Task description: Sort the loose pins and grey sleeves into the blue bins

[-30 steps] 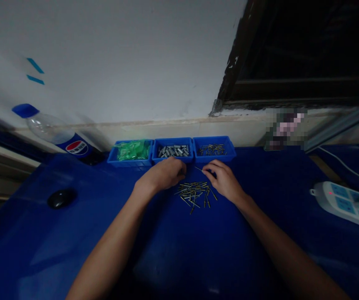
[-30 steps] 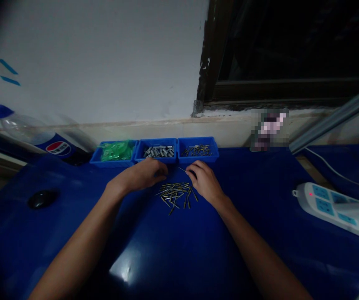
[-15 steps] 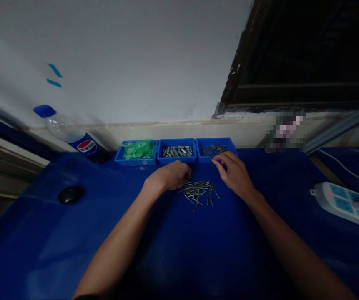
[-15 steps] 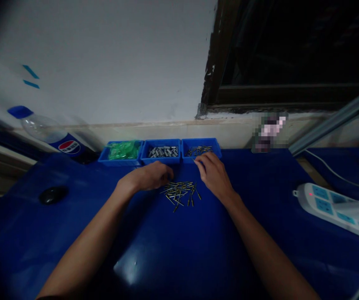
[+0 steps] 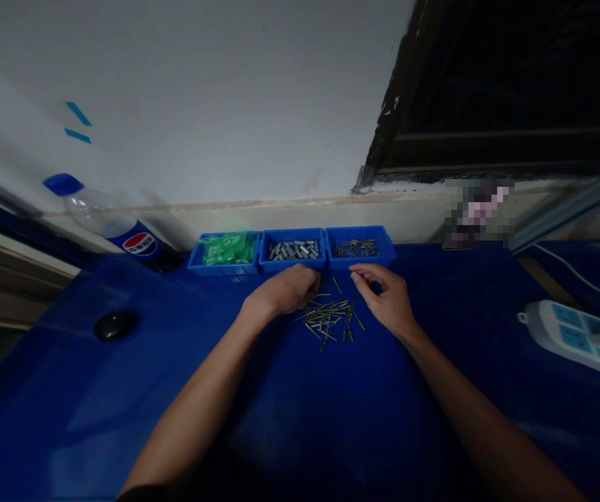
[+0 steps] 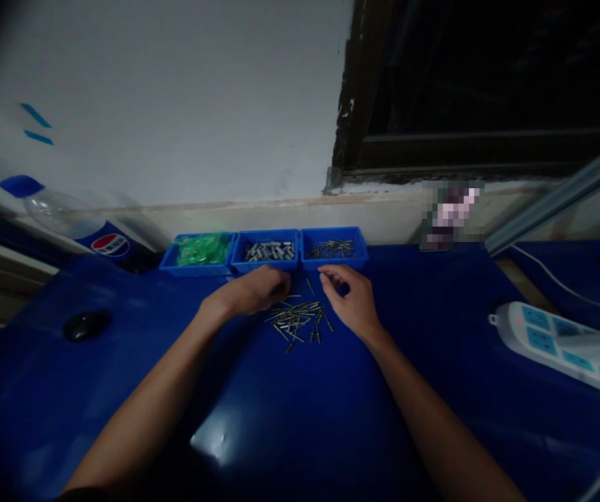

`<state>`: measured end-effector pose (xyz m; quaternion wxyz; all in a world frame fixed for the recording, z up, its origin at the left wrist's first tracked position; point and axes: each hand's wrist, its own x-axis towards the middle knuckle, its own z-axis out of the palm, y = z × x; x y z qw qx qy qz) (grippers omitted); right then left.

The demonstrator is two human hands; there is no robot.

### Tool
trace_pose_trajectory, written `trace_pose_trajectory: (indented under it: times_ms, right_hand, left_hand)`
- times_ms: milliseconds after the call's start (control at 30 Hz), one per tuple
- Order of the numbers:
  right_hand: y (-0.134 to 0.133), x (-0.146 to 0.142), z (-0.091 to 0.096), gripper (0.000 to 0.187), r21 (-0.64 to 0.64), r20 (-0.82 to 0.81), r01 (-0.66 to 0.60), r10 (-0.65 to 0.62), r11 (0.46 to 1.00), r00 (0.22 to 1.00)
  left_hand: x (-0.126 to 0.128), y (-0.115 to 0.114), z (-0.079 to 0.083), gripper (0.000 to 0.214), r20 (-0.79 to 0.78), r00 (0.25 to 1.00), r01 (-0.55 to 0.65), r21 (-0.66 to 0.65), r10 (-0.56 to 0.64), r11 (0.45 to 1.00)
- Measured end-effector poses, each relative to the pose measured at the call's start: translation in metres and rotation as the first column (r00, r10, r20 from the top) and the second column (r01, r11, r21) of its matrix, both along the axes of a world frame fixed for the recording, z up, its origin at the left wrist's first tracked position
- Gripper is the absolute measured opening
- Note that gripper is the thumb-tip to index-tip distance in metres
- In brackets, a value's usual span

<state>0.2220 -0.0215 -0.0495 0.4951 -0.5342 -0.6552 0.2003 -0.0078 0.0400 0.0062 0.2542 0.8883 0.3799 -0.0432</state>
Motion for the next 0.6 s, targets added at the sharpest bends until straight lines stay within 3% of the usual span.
trace_pose_trajectory:
  times_ms: [133,267,467,600]
  right_hand:
    - [0.000,0.003,-0.010,0.018,-0.115,-0.105,-0.107,0.095,0.988,0.990]
    - [-0.001,0.001,-0.010,0.020,-0.183,-0.151,-0.184,0.158,0.966,0.976]
    - [-0.003,-0.003,-0.009,0.014,-0.238,-0.345,-0.272,0.180,0.933,0.921]
    - [0.000,-0.005,-0.006,0.016,-0.239,-0.404,-0.258,0.146,0.936,0.903]
  left_hand:
    - [-0.001,0.003,0.005,0.014,0.157,0.987,-0.041,0.045,0.033,0.998]
    - [0.006,0.000,0.009,0.015,0.207,0.977,-0.068,0.071,0.051,0.995]
    - [0.015,-0.007,0.006,0.015,0.283,0.959,-0.043,0.092,0.016,0.995]
    - [0.014,-0.007,0.008,0.013,0.288,0.957,-0.052,0.078,0.027,0.996]
